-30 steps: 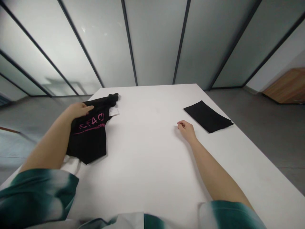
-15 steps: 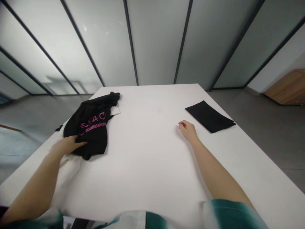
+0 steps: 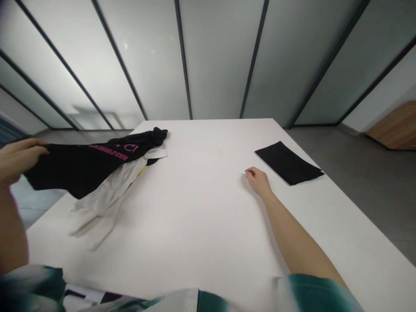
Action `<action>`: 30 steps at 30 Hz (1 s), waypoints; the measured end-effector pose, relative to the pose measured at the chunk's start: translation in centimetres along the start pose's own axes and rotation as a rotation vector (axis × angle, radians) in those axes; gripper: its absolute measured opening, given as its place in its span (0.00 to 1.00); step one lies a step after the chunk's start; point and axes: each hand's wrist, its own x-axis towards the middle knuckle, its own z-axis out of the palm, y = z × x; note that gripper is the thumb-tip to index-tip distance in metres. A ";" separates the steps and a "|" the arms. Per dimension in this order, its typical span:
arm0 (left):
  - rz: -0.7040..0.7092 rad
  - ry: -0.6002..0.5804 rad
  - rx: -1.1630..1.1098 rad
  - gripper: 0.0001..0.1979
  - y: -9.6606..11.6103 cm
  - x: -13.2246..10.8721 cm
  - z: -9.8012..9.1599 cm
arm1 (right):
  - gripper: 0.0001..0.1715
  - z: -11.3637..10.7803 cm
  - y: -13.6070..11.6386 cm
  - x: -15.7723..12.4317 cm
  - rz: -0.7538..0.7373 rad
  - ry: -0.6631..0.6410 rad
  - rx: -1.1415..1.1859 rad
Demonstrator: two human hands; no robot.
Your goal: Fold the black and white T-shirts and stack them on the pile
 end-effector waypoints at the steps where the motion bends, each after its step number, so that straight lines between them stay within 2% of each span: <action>1: -0.003 -0.115 0.042 0.23 -0.1 0.8 -0.7 | 0.15 0.0 -0.1 0.0 -0.001 -0.002 -0.005; 3: 0.007 -0.276 0.099 0.31 0.1 1.7 -1.7 | 0.15 -0.1 -0.2 -0.1 -0.003 -0.004 -0.021; 6: 0.200 -0.132 0.236 0.41 2.0 1.1 -1.8 | 0.15 -0.1 -0.4 -0.1 -0.008 -0.003 -0.041; 9: 0.442 -0.097 0.185 0.38 6.0 -1.7 0.3 | 0.15 -0.1 -0.4 -0.1 -0.024 0.000 -0.032; 12: 0.711 -0.169 -0.022 0.30 11.5 -5.7 5.0 | 0.15 -0.1 -0.5 -0.1 -0.027 0.000 -0.027; 17: 0.954 -0.429 -0.295 0.27 20.6 -12.6 15.7 | 0.14 0.0 -0.4 -0.1 -0.009 -0.002 -0.010; 20: 0.991 -0.405 -0.358 0.25 24.0 -15.6 20.3 | 0.14 0.0 -0.3 -0.1 -0.001 -0.014 0.011; 23: 0.931 -0.340 -0.356 0.22 25.1 -17.1 22.5 | 0.15 0.1 -0.3 -0.1 0.003 -0.031 0.010; 27: 0.942 -0.343 -0.363 0.19 24.9 -17.1 23.4 | 0.16 0.3 -0.2 -0.1 -0.009 -0.047 -0.031; 28: 0.950 -0.345 -0.369 0.19 24.8 -16.9 23.4 | 0.16 0.3 -0.1 0.0 -0.018 -0.022 -0.062; 30: 0.956 -0.348 -0.373 0.19 24.7 -16.8 23.5 | 0.19 0.0 0.1 0.1 -0.032 0.115 -0.174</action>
